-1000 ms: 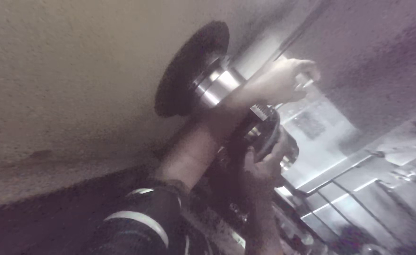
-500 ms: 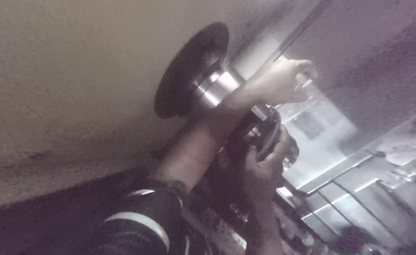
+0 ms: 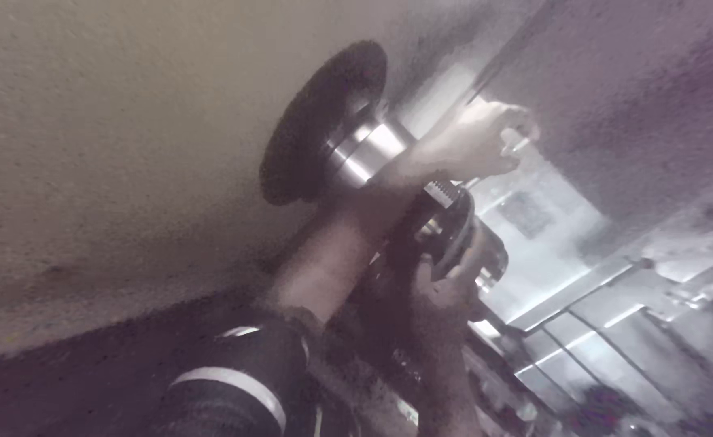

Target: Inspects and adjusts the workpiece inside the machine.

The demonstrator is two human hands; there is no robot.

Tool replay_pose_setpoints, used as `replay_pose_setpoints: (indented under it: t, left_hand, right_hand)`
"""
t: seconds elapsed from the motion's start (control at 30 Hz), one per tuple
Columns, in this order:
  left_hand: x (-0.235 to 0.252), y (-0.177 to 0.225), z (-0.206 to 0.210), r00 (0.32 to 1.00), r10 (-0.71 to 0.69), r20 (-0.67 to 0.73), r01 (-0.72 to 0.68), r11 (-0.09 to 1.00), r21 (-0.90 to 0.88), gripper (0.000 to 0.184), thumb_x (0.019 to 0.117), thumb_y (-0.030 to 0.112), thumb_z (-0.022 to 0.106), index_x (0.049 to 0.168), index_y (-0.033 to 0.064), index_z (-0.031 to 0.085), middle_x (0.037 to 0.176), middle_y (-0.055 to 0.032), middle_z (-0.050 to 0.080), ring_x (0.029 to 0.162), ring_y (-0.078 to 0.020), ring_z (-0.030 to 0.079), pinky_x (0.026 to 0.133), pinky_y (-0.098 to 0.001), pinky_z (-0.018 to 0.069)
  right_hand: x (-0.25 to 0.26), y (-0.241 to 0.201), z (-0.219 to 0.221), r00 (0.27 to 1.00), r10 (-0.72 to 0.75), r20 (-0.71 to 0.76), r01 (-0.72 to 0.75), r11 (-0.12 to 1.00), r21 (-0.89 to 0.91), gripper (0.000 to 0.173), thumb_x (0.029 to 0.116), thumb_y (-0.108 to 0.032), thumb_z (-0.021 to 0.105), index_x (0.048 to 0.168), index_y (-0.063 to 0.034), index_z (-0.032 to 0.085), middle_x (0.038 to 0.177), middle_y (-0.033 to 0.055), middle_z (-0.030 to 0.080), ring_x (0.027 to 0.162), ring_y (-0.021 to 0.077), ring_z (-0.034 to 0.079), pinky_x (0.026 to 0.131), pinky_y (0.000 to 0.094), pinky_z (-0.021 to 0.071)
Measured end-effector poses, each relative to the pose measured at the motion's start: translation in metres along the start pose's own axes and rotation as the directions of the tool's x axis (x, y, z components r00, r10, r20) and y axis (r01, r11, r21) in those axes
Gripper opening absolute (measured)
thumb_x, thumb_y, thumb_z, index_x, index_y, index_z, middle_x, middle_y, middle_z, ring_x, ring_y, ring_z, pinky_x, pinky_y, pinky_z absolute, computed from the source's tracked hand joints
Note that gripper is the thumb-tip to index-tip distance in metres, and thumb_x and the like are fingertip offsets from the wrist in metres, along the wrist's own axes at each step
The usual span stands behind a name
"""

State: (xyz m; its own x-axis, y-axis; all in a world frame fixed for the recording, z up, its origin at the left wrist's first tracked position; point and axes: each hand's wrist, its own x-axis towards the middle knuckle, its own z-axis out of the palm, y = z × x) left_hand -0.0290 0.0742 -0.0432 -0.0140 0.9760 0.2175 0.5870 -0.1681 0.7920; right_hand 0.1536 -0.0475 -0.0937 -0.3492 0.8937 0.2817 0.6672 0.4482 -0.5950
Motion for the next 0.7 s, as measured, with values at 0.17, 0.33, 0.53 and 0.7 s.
replay_pose_setpoints:
  t: [0.17, 0.33, 0.53, 0.7]
  left_hand:
    - [0.001, -0.0006, 0.0004, 1.0, -0.008, 0.007, 0.007, 1.0, 0.023, 0.035, 0.0912, 0.025, 0.073, 0.125, 0.0161, 0.068, 0.096, -0.0035, 0.071, 0.081, -0.0145, 0.066, 0.076, -0.0367, 0.0558]
    - [0.0043, -0.0041, 0.0046, 1.0, -0.004, 0.022, 0.003, 0.999, 0.033, 0.037, 0.0914, 0.024, 0.074, 0.127, 0.0142, 0.068, 0.111, -0.0063, 0.071, 0.094, -0.017, 0.068, 0.085, -0.0381, 0.0555]
    - [0.0033, -0.0045, 0.0038, 1.0, -0.002, 0.015, 0.002, 1.0, 0.003, 0.037, 0.0917, 0.024, 0.074, 0.127, 0.0152, 0.067, 0.115, -0.0047, 0.07, 0.095, -0.0161, 0.068, 0.085, -0.0378, 0.0568]
    - [0.0036, -0.0019, 0.0018, 1.0, -0.02, -0.019, 0.021, 1.0, 0.007, 0.035, 0.0906, 0.025, 0.075, 0.124, 0.0162, 0.068, 0.099, -0.0027, 0.072, 0.081, -0.0143, 0.067, 0.075, -0.0376, 0.0565]
  right_hand:
    - [0.003, -0.0093, -0.0063, 0.998, 0.05, 0.044, -0.05, 0.999, 0.016, 0.074, 0.0907, -0.017, 0.062, 0.159, -0.0082, 0.033, 0.13, 0.0182, 0.064, 0.096, 0.0227, 0.069, 0.079, 0.0445, 0.0571]
    - [0.0049, -0.0102, -0.0049, 0.998, 0.063, 0.022, -0.065, 0.995, 0.071, 0.072, 0.0911, -0.011, 0.062, 0.158, -0.0077, 0.035, 0.133, 0.0171, 0.063, 0.103, 0.0186, 0.067, 0.085, 0.0382, 0.0568]
    - [0.0062, -0.0083, -0.0062, 0.998, 0.024, 0.058, -0.03, 0.993, 0.11, 0.075, 0.0902, -0.011, 0.062, 0.158, -0.0046, 0.031, 0.137, 0.0192, 0.06, 0.106, 0.0191, 0.066, 0.089, 0.0387, 0.0556]
    - [0.0081, -0.0026, -0.0031, 0.999, -0.013, 0.049, 0.006, 0.99, 0.138, 0.077, 0.0892, -0.014, 0.062, 0.159, -0.0054, 0.03, 0.136, 0.0175, 0.061, 0.108, 0.017, 0.066, 0.09, 0.0367, 0.0558]
